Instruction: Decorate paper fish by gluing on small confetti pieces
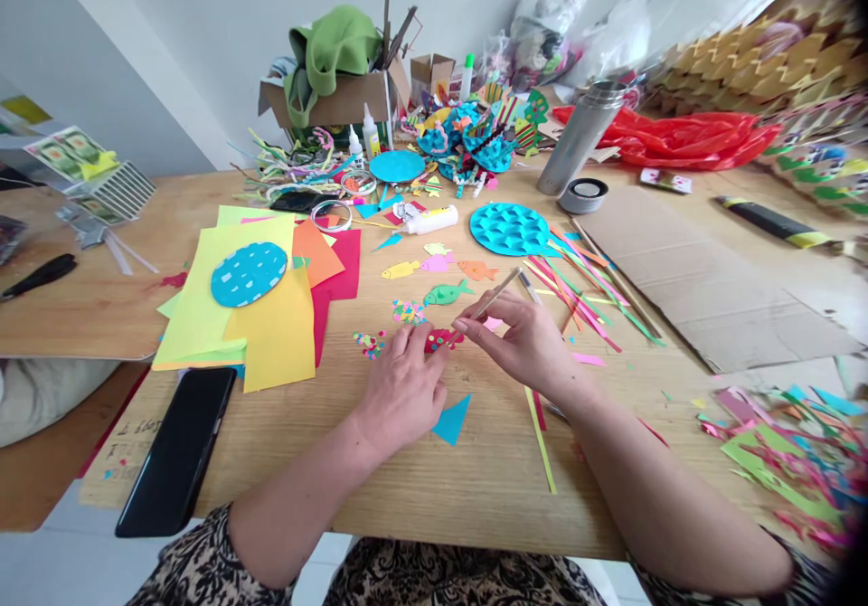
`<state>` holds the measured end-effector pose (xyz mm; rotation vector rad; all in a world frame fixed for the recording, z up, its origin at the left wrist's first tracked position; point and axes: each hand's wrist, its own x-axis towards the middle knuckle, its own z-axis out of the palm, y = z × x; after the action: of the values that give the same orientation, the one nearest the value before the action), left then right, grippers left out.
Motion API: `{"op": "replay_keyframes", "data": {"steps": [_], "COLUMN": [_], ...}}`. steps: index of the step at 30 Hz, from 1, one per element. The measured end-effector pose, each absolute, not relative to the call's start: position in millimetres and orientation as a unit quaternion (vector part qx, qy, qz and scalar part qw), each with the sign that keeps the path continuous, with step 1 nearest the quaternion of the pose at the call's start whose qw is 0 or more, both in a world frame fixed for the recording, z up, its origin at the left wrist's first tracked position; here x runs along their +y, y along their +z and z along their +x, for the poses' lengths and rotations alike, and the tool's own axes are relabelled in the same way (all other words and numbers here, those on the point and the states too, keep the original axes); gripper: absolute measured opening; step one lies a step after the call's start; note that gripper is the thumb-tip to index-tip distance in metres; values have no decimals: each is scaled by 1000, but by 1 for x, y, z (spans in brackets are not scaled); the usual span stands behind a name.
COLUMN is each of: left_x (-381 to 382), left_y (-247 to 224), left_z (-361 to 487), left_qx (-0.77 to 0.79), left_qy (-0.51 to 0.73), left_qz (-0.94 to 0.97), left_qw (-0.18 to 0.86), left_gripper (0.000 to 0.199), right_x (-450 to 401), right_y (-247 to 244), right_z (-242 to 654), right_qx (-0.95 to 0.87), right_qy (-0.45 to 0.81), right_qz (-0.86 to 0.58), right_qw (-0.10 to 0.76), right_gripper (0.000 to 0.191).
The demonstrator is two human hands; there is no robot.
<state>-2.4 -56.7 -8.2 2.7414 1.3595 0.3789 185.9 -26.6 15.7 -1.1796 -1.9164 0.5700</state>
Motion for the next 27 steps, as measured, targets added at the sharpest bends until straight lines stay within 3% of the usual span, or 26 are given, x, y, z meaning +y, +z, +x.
{"op": "replay_keyframes", "data": {"steps": [10,27], "left_x": [-53,-55], "left_y": [-9,-4], "left_z": [0,-4], "left_qx": [440,437], "left_qy": [122,122], "left_qz": [889,889], "left_qw": [35,68], "left_gripper": [39,38], "right_x": [-27,-25], "right_y": [16,18], "right_z": [186,190], "right_qx": [-740,-617], "right_qy": [244,218], "right_qz": [-479,-560], "right_qw": [405,507], "right_gripper": [26,28]}}
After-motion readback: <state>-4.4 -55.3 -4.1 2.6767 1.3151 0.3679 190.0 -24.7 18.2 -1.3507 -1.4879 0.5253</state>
